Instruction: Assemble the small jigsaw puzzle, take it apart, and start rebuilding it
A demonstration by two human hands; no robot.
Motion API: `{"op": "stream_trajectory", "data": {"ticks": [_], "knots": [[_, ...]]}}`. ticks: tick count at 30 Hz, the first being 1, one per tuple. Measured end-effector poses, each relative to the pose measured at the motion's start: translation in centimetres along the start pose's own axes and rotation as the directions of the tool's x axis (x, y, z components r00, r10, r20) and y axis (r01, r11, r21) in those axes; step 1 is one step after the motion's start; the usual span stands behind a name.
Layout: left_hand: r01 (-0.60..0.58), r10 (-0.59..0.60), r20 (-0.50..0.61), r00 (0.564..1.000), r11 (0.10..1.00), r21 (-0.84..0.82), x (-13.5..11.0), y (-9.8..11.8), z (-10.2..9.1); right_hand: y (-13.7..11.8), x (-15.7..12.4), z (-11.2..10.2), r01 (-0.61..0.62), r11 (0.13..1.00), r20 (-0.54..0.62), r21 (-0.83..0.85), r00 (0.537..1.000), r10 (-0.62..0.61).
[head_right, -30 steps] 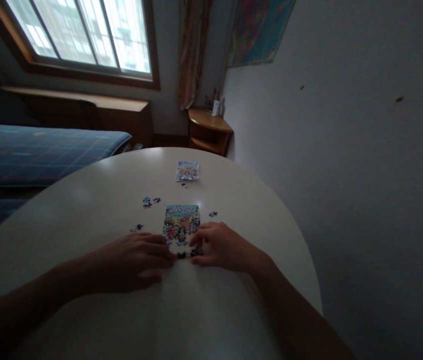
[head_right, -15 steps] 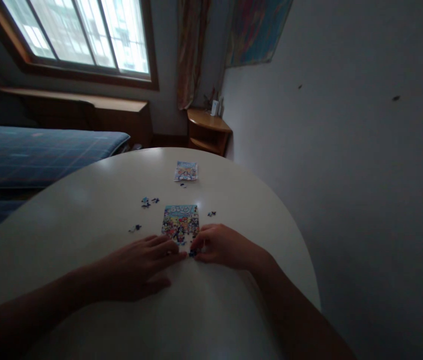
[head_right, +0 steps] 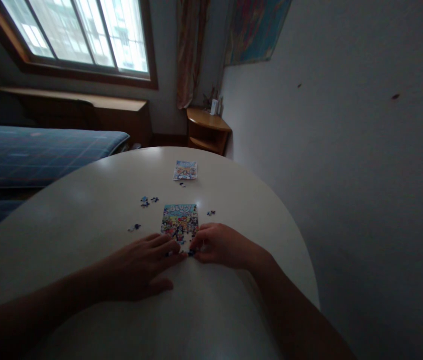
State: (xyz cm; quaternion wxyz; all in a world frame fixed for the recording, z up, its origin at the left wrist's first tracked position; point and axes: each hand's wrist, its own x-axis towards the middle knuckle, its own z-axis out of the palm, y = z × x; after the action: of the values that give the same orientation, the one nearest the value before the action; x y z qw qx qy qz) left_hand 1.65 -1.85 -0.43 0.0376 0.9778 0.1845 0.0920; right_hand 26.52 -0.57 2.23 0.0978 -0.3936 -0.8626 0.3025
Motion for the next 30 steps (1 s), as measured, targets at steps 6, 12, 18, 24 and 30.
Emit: {"op": "stream_trajectory", "data": {"ticks": [6, 12, 18, 24, 30], "knots": [[-0.026, 0.026, 0.026, 0.999, 0.999, -0.020, 0.27, -0.01, -0.11, -0.31, -0.07, -0.07, 0.024, 0.999, -0.007, -0.021, 1.000, -0.025], [-0.044, 0.044, 0.012, 0.999, 0.999, 0.007, 0.28, -0.10, -0.26, -0.29, -0.07, -0.02, 0.056, 0.998, -0.014, -0.032, 0.998, -0.056], [-0.037, 0.037, 0.023, 0.999, 0.999, 0.002, 0.31, 0.25, -0.23, -0.34, -0.03, -0.04, 0.048, 0.999, -0.015, -0.010, 0.999, -0.048], [-0.043, 0.043, 0.007, 0.999, 0.999, 0.006, 0.28, 0.30, -0.13, -0.03, -0.04, 0.04, 0.001, 0.998, -0.023, -0.062, 1.000, -0.002], [-0.050, 0.050, 0.016, 0.999, 0.999, 0.007, 0.32, 0.26, -0.06, 0.08, -0.06, -0.27, -0.033, 0.999, 0.002, -0.033, 0.999, 0.033]]}}
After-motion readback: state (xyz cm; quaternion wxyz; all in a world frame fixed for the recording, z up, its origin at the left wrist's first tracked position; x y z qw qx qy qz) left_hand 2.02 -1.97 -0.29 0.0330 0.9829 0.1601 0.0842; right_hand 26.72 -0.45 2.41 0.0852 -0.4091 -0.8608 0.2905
